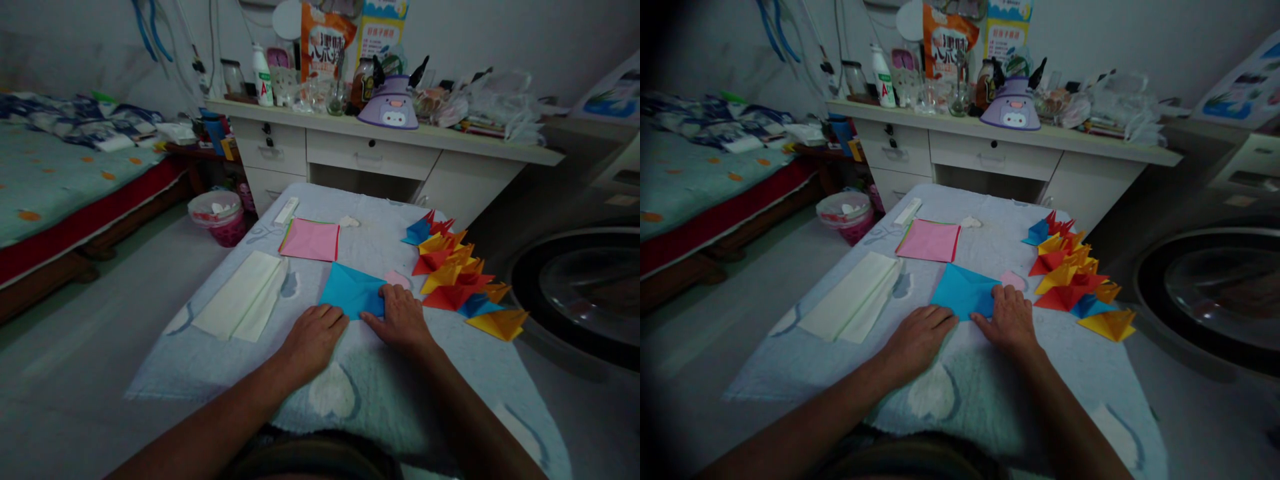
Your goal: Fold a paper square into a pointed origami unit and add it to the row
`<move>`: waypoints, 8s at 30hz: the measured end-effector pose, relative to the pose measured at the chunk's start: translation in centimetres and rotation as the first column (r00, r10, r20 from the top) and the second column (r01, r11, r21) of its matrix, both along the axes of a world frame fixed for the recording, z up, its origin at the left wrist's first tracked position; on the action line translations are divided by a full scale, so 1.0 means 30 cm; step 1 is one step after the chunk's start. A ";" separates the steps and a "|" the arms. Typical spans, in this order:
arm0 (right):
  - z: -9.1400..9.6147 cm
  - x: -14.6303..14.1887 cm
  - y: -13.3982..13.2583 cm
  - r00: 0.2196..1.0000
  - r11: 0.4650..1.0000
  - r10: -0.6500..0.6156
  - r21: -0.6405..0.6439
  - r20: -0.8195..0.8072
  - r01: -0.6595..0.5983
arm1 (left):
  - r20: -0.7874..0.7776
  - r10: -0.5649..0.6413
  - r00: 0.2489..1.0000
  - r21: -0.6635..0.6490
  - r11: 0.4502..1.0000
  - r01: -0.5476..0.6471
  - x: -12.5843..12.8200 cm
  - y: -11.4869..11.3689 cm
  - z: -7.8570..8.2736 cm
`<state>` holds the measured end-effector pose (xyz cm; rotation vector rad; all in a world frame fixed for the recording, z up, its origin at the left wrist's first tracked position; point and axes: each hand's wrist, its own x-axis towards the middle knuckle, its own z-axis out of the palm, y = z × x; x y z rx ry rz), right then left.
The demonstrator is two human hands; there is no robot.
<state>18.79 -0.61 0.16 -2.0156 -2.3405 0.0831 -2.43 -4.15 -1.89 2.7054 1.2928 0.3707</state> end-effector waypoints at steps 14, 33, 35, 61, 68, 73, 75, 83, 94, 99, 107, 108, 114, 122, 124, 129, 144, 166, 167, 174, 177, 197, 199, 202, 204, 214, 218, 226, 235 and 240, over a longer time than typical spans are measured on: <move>-0.015 0.142 0.043 0.993 0.995 -0.071 -0.072 -0.094 0.064 | 0.003 -0.001 1.000 0.031 1.000 0.001 -0.008 -0.001 -0.011; -0.016 0.097 0.030 0.900 0.971 0.218 0.174 -0.377 -0.163 | 0.108 0.027 0.994 0.013 1.000 -0.028 -0.011 -0.003 -0.020; -0.028 0.092 0.031 0.887 0.970 0.236 0.156 -0.396 -0.188 | 0.133 0.024 0.991 0.013 1.000 -0.026 -0.013 -0.002 -0.019; 0.008 0.073 0.002 0.696 0.928 0.372 0.216 -0.614 -0.305 | 0.581 0.271 0.768 -0.321 0.943 -0.090 0.131 0.092 0.139; 0.011 0.124 0.026 0.795 0.932 0.344 0.286 -0.499 -0.224 | 0.620 0.218 0.754 -0.284 0.958 -0.043 0.103 0.064 0.171; 0.028 0.138 0.028 0.816 0.907 0.316 0.406 -0.484 -0.110 | 0.619 0.115 0.777 -0.179 0.984 -0.002 0.080 0.041 0.192; 0.040 0.142 0.027 0.815 0.901 0.309 0.426 -0.490 -0.086 | 0.618 0.103 0.780 -0.178 0.984 0.011 0.069 0.027 0.198; 0.072 0.159 0.025 0.702 0.921 0.339 0.373 -0.626 -0.112 | 0.604 0.008 0.797 -0.128 0.988 0.087 0.033 -0.044 0.233; 0.057 0.147 0.020 0.718 0.923 0.355 0.345 -0.598 -0.169 | 0.568 -0.002 0.823 -0.023 1.000 0.019 -0.008 0.014 0.174; 0.027 0.112 0.017 0.797 0.885 0.452 0.315 -0.401 -0.343 | 0.588 0.075 0.805 -0.138 0.990 0.008 -0.050 0.055 0.108; -0.010 0.069 0.009 0.790 0.860 0.508 0.153 -0.342 -0.487 | 0.453 0.167 0.875 -0.265 0.963 -0.046 -0.103 0.063 0.052; -0.012 0.067 0.007 0.788 0.861 0.505 0.143 -0.351 -0.488 | 0.433 0.174 0.884 -0.260 0.964 -0.062 -0.106 0.060 0.046; -0.013 0.066 0.009 0.750 0.877 0.460 0.112 -0.475 -0.467 | 0.376 0.165 0.912 -0.196 0.976 -0.096 -0.099 0.052 0.029; -0.057 0.087 0.031 0.804 0.939 0.337 0.116 -0.490 -0.323 | 0.330 0.240 0.913 -0.183 0.965 -0.188 -0.086 0.052 0.037; -0.068 0.091 0.035 0.826 0.951 0.305 0.109 -0.475 -0.289 | 0.317 0.245 0.916 -0.183 0.964 -0.195 -0.084 0.051 0.039; -0.081 0.092 0.043 0.871 0.977 0.213 0.081 -0.443 -0.198 | 0.259 0.299 0.919 -0.192 0.948 -0.254 -0.068 0.053 0.042; -0.082 0.062 0.040 0.950 0.996 0.000 0.086 -0.311 0.028 | 0.115 0.350 0.930 -0.079 0.936 -0.342 -0.039 0.058 0.030; -0.058 0.046 0.036 0.959 0.991 -0.092 0.067 -0.268 0.114 | 0.047 -0.155 0.987 0.078 0.985 0.151 0.008 0.020 -0.057; -0.058 0.050 0.036 0.959 0.990 -0.097 0.072 -0.267 0.121 | 0.047 -0.155 0.987 0.074 0.986 0.151 0.008 0.020 -0.054; -0.064 0.066 0.037 0.955 0.988 -0.084 0.098 -0.286 0.116 | 0.074 -0.149 0.986 0.068 0.987 0.144 0.008 0.014 -0.049; -0.068 0.067 0.037 0.954 0.989 -0.066 0.108 -0.292 0.102 | 0.075 -0.147 0.986 0.066 0.988 0.142 0.010 0.014 -0.048; -0.053 -0.011 -0.003 0.858 0.922 0.388 0.139 -0.335 -0.362 | 0.098 -0.143 0.985 0.082 0.987 0.135 0.013 0.016 -0.037; -0.057 -0.022 -0.004 0.854 0.922 0.387 0.123 -0.348 -0.368 | 0.103 -0.149 0.983 0.098 0.985 0.139 0.014 0.017 -0.039; -0.057 -0.033 -0.005 0.872 0.935 0.353 0.118 -0.340 -0.333 | 0.119 -0.157 0.980 0.133 0.981 0.140 0.008 0.017 -0.041; -0.053 -0.038 -0.008 0.884 0.943 0.332 0.109 -0.329 -0.314 | 0.135 -0.151 0.979 0.161 0.979 0.128 -0.002 0.013 -0.039; -0.041 -0.061 -0.009 0.929 0.972 0.233 0.056 -0.287 -0.227 | 0.102 -0.029 0.994 0.199 0.980 0.008 -0.105 -0.043 -0.001; -0.036 -0.072 -0.003 0.949 0.975 0.222 0.033 -0.225 -0.220 | 0.106 0.001 0.994 0.190 0.982 -0.021 -0.126 -0.055 0.009; 0.018 -0.145 -0.003 0.994 0.995 0.099 -0.026 -0.052 -0.100 | 0.164 0.030 0.986 0.202 0.977 -0.063 -0.138 -0.056 0.004; 0.001 -0.184 -0.008 1.000 1.000 0.002 0.016 -0.001 -0.002 | 0.183 -0.027 0.983 0.198 0.980 -0.010 -0.139 -0.066 0.013; -0.009 -0.187 -0.017 1.000 0.999 0.008 0.046 -0.006 -0.008 | 0.117 -0.040 0.992 0.116 0.993 0.027 -0.126 -0.057 -0.009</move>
